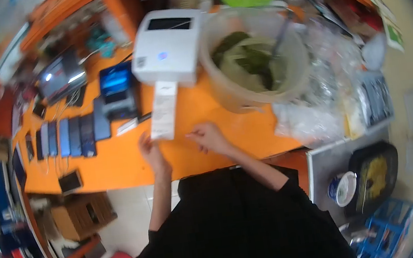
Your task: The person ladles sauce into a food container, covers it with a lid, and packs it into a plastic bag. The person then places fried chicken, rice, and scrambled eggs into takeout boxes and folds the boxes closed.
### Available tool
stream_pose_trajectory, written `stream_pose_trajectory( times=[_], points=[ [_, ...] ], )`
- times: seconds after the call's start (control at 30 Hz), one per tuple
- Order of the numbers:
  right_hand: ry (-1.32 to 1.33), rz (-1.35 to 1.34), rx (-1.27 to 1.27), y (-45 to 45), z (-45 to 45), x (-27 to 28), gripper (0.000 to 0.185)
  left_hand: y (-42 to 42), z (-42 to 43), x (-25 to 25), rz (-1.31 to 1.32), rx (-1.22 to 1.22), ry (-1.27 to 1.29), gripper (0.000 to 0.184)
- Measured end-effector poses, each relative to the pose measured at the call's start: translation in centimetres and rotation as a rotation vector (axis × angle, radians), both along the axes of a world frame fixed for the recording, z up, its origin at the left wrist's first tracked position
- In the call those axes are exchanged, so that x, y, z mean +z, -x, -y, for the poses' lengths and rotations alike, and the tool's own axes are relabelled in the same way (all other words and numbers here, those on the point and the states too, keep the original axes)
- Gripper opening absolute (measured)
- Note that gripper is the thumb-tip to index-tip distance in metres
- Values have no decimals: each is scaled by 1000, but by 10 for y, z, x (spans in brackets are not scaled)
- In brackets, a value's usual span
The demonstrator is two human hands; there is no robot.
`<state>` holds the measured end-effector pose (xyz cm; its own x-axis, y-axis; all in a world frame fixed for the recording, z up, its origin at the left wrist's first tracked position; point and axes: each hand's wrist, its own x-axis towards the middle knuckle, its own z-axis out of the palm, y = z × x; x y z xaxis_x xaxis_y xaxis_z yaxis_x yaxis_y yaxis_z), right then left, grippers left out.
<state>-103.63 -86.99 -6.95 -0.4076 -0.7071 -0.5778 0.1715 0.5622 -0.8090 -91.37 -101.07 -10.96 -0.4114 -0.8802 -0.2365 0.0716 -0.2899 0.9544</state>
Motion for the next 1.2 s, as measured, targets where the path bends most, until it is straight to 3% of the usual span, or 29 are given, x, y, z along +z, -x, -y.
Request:
stream_pose_trajectory(
  times=[0.1,0.17,0.27,0.3,0.37,0.43,0.53,0.6,0.63,0.73,0.77,0.83,0.9,0.97,1.03,1.13,1.2],
  points=[
    [118,-447,-198,-25,-34,-8,31,10,-20,8,123,305,14,38],
    [446,-772,-442,-40,-55,-6,33,12,-42,-5,75,-95,-167,37],
    [548,-1072,-195,-41,-81,23,41,29,-102,20,-92,-713,-588,47],
    [571,-1146,-121,-42,-96,24,42,33,-127,20,-441,-972,-764,52],
    [604,-1306,27,-42,-134,24,45,54,-163,39,-586,-1308,-1032,56],
    [483,-1434,-111,-36,-194,-17,45,89,-193,90,-124,-1458,-1175,55],
    [147,-1407,-389,-29,-289,-23,46,106,-248,97,-164,-1442,-824,47],
    [-169,-1400,-770,-38,-330,-14,48,131,-281,55,-184,-1899,-162,41],
    [-230,-1387,-668,-33,-344,-15,46,141,-296,33,-190,-2076,202,38],
    [-377,-1377,-364,6,-379,-15,38,153,-357,11,-186,-1497,1186,29],
    [-407,-1412,-251,24,-383,-11,35,166,-366,5,-12,-1624,1254,28],
    [-641,-1061,197,58,-392,-12,22,191,-375,2,363,-1838,1387,26],
    [-525,-1088,147,69,-393,-2,17,181,-380,4,-105,-1461,1135,26],
    [-455,-1177,128,75,-394,0,15,181,-376,-4,-223,-1379,928,23],
    [-432,-1336,118,79,-391,-9,15,198,-355,-20,-42,-1609,806,19],
    [-249,-1277,-70,78,-385,-17,15,206,-352,-18,-28,-1359,1327,17],
    [-362,-1244,0,76,-376,-12,14,211,-351,-20,-107,-1406,1309,20]
  ],
)
